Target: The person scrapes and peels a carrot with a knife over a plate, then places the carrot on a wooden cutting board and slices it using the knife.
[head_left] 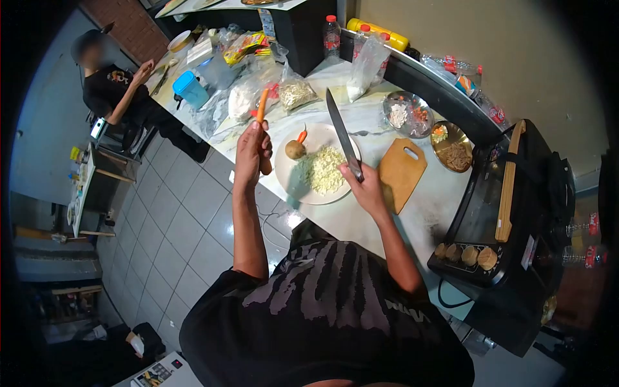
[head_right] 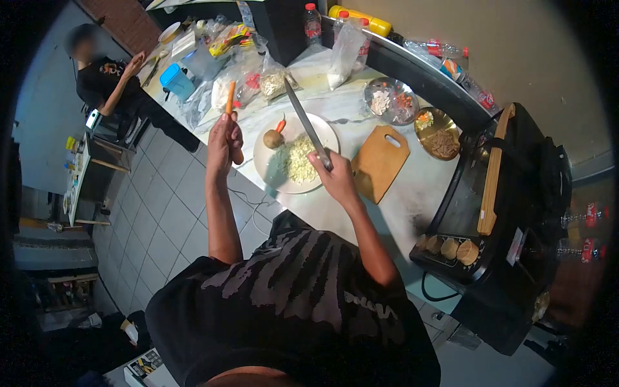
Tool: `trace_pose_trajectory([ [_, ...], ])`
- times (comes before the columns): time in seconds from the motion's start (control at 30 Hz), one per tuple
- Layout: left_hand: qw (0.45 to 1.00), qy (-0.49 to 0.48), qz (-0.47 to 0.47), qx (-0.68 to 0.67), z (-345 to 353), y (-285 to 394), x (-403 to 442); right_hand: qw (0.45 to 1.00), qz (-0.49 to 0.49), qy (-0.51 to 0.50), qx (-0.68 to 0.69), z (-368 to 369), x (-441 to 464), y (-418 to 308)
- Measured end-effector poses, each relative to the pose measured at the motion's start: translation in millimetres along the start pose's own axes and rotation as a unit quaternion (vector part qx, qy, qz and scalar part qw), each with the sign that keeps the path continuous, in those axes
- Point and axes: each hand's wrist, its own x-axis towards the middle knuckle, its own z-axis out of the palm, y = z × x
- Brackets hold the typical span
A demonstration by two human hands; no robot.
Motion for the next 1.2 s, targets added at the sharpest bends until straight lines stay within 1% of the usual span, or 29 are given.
trace_pose_trajectory([
  [0.07, 1.0, -0.026, -0.011, 0.002, 0, 2, -7, 0.999, -0.014, -0.02, -0.025, 6, 17, -29],
  [0.1, 0.999, -0.026, -0.036, -0.011, -1, 2, -7, 0.998, -0.029, -0.038, -0.05, 7, 27, -45],
  [0.13, 0.997, -0.032, -0.059, -0.028, -5, 2, -5, 0.993, -0.081, -0.054, -0.064, 10, 38, -55],
  [0.17, 0.995, -0.04, -0.079, -0.046, -7, 2, 1, 0.993, -0.084, -0.058, -0.065, 13, 47, -66],
  [0.2, 0.982, -0.098, -0.096, -0.13, -13, 4, 8, 0.991, -0.071, -0.092, -0.06, 17, 57, -77],
  [0.23, 0.958, -0.158, -0.113, -0.212, -19, 7, 13, 0.989, -0.056, -0.125, -0.055, 20, 65, -89],
  [0.3, 0.957, -0.161, -0.114, -0.214, -22, 9, 25, 0.986, -0.071, -0.135, -0.067, 29, 76, -106],
  [0.37, 0.985, -0.073, -0.072, -0.141, -17, 12, 37, 0.983, -0.114, -0.115, -0.083, 44, 88, -110],
  [0.4, 0.986, -0.08, -0.028, -0.142, -12, 18, 38, 0.978, -0.138, -0.101, -0.122, 53, 93, -108],
  [0.43, 0.986, -0.077, -0.029, -0.143, -19, 16, 45, 0.978, -0.136, -0.103, -0.122, 57, 93, -106],
  [0.5, 0.976, -0.13, -0.051, -0.169, -33, 15, 60, 0.961, -0.117, -0.1, -0.232, 62, 96, -109],
  [0.53, 0.968, -0.126, -0.062, -0.21, -34, 14, 65, 0.96, -0.118, -0.101, -0.232, 66, 100, -109],
  [0.63, 0.973, -0.123, -0.06, -0.186, -42, 7, 79, 0.957, -0.106, -0.083, -0.258, 74, 114, -108],
  [0.67, 0.962, -0.163, -0.069, -0.209, -49, 5, 87, 0.946, -0.116, -0.07, -0.293, 75, 118, -109],
  [0.7, 0.96, -0.17, -0.075, -0.21, -50, 7, 93, 0.934, -0.125, -0.058, -0.329, 77, 124, -110],
  [0.73, 0.965, -0.165, -0.071, -0.193, -52, 10, 99, 0.934, -0.119, -0.052, -0.333, 80, 130, -109],
  [0.8, 0.971, -0.148, -0.063, -0.176, -55, 14, 107, 0.933, -0.137, -0.047, -0.33, 87, 137, -108],
  [0.9, 0.965, -0.168, -0.057, -0.195, -60, 24, 118, 0.927, -0.126, -0.056, -0.35, 94, 148, -118],
  [0.97, 0.966, -0.173, -0.034, -0.189, -63, 25, 128, 0.922, -0.136, -0.037, -0.36, 101, 154, -115],
  [1.03, 0.959, -0.173, -0.062, -0.216, -66, 25, 136, 0.918, -0.145, -0.017, -0.369, 107, 159, -117],
  [1.1, 0.959, -0.179, -0.05, -0.215, -69, 22, 145, 0.914, -0.125, -0.009, -0.385, 113, 162, -122],
  [1.17, 0.957, -0.171, 0.016, -0.235, -63, 23, 142, 0.903, -0.125, 0.002, -0.412, 121, 163, -129],
  [1.2, 0.963, -0.161, 0.024, -0.216, -59, 28, 140, 0.903, -0.136, 0.016, -0.407, 125, 163, -132],
])
